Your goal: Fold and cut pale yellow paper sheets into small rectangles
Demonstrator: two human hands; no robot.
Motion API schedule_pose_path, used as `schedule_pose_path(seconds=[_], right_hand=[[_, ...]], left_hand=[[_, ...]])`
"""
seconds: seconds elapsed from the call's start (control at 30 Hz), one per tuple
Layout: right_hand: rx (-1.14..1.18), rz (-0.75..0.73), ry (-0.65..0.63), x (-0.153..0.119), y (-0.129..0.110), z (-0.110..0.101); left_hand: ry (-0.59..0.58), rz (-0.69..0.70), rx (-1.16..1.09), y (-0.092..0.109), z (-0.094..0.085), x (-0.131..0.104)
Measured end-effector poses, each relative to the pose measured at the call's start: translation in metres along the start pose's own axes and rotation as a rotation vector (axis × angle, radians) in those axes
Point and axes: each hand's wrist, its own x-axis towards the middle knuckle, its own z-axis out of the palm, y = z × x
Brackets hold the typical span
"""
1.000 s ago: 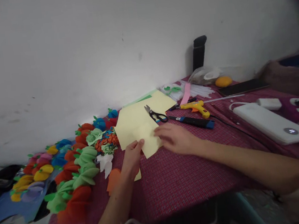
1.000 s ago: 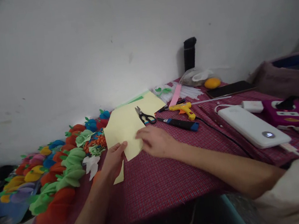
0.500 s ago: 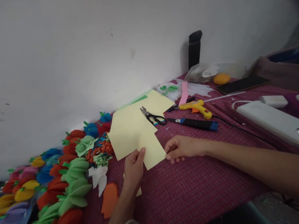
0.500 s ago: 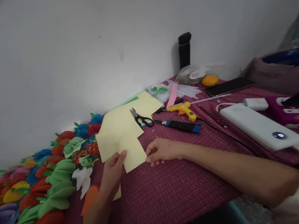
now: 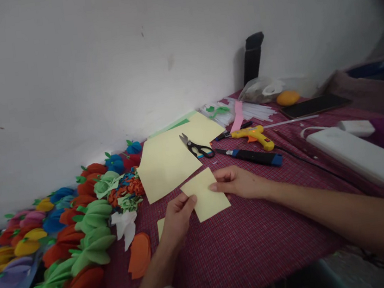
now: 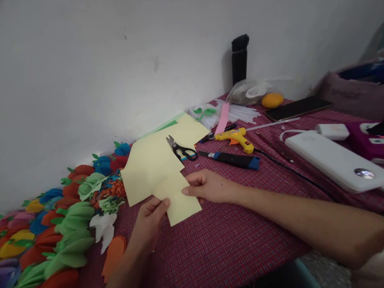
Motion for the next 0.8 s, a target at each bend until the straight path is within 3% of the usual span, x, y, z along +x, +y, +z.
schedule_pose_path(seconds=[0.33, 0.57, 0.8], right_hand=[[0.009, 0.005, 0.038, -0.001, -0.005, 0.004], [0.076, 0.048, 0.041, -0.001, -0.007, 0.005], [0.061, 0.001, 0.008, -0.002, -0.005, 0.005]], left_hand=[[0.05, -0.057, -0.201, 0.014, 0.009, -0.006], [0.054, -0.058, -0.179, 0.013, 0.009, -0.007], [0.026, -0.065, -0.193, 0.013, 0.006, -0.008]])
